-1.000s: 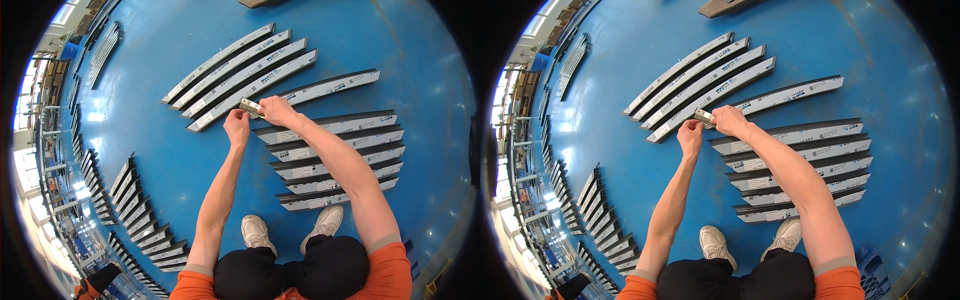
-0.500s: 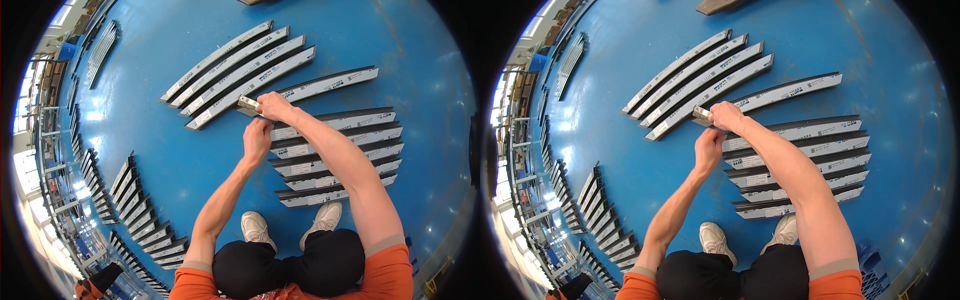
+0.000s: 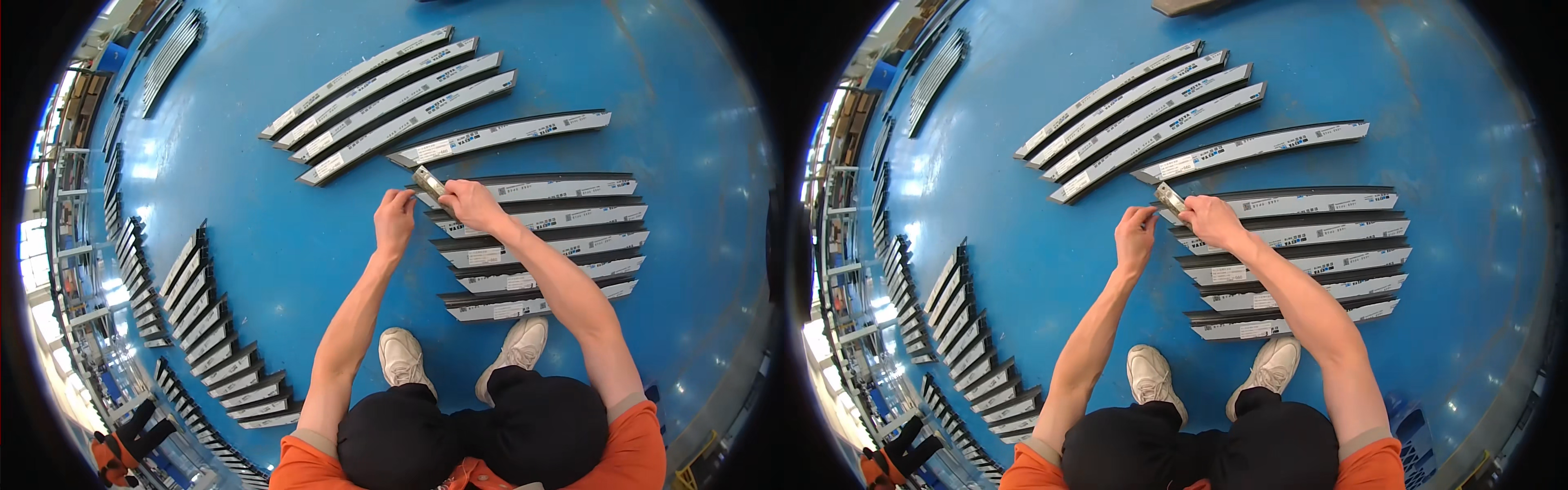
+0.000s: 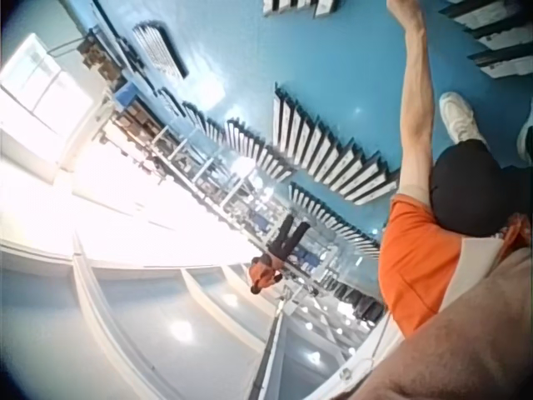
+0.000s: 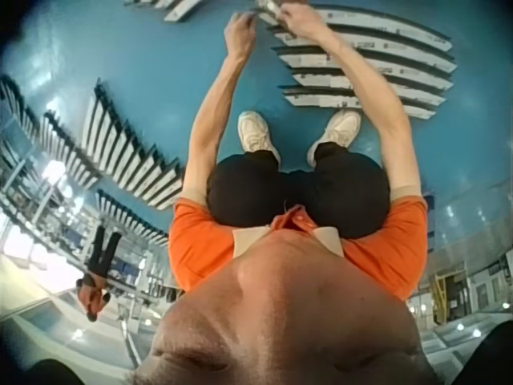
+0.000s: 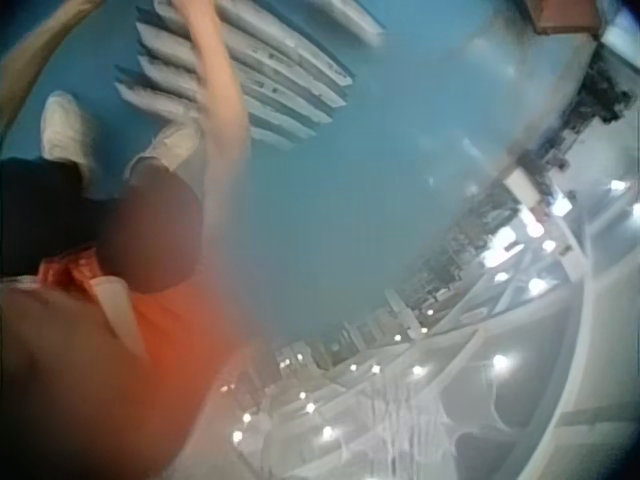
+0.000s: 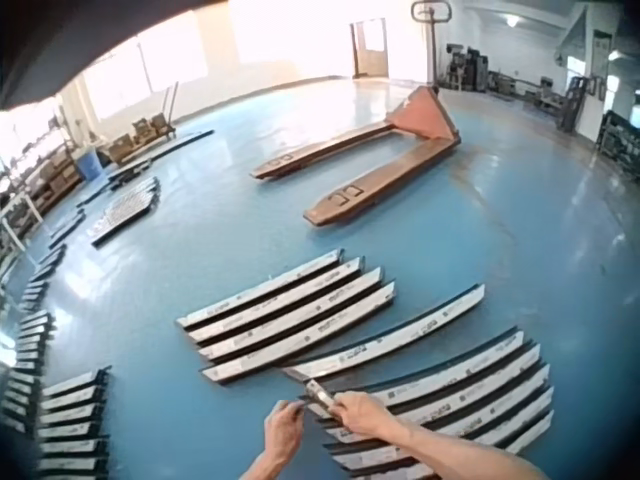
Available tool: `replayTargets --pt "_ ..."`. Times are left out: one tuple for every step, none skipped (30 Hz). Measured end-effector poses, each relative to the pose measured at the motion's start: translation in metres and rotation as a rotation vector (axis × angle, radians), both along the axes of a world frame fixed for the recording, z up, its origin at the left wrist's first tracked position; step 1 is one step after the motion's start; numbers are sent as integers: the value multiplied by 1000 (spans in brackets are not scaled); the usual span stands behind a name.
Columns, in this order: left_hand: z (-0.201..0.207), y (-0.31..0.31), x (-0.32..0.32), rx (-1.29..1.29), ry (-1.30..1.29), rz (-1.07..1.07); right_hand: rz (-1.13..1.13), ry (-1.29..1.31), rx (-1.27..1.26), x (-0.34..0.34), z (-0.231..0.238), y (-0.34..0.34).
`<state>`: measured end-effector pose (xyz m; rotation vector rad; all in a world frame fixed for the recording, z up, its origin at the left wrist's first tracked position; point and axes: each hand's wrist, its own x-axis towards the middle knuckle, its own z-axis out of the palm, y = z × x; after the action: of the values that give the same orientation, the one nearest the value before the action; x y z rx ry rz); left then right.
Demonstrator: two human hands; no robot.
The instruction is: Manually attaching small metal clips to curved metal profiles laid out on an industrial floor.
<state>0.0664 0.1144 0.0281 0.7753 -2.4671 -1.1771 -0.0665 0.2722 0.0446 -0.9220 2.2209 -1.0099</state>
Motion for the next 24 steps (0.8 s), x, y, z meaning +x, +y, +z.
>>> replayTargets --pt "-4 0 -3 -86 50 -35 2 20 -4 1 -2 1" --pt "-7 1 -6 -174 99 -71 3 39 -10 1 -4 1" --pt "-9 1 -9 -263 149 -109 3 57 -17 1 -7 1" --pt "-11 0 -11 -353 199 -147 2 75 -24 1 -8 2" --pt "-11 1 -12 -355 200 -157 -8 75 -28 1 -9 3" --pt "-12 -1 -13 -377 194 -179 -4 76 -35 0 -10 3" --pt "-12 -3 -13 -398 190 -200 1 77 -41 0 -10 3" --pt "-12 -5 -13 -418 185 -221 6 80 -46 0 -11 3" --pt "-12 -8 -13 -437 181 -240 12 82 -51 -1 -11 3" --pt "-10 -9 -13 -438 182 -244 8 82 -52 -1 -11 3" --pt "-9 -11 -13 -443 174 -271 8 75 -52 -1 -10 2" --pt "-7 -13 -13 -448 167 -296 9 68 -52 0 -10 2" --pt "-6 -14 -14 -452 159 -321 10 61 -52 0 -10 2" --pt "-6 -15 -14 -456 151 -346 12 54 -51 0 -10 2" --pt "-6 -17 -14 -456 151 -347 10 54 -52 0 -9 1" --pt "-5 -18 -15 -479 150 -368 13 49 -42 0 -9 0" --pt "-5 -20 -16 -502 149 -388 16 44 -32 -1 -8 -1" --pt "-5 -21 -16 -526 148 -408 19 39 -22 -1 -8 -2" --pt "-5 -21 -16 -550 147 -428 22 34 -13 -1 -8 -3" --pt "-5 -21 -17 -550 148 -430 20 34 -13 -2 -9 -3" --pt "-6 -20 -17 -560 136 -430 22 48 -10 -2 -10 -3" --pt "-6 -20 -18 -571 125 -430 24 63 -8 -2 -12 -3" --pt "-6 -19 -18 -581 113 -430 26 77 -5 -2 -13 -3" --pt "-7 -18 -19 -591 102 -430 28 92 -3 -2 -15 -3"
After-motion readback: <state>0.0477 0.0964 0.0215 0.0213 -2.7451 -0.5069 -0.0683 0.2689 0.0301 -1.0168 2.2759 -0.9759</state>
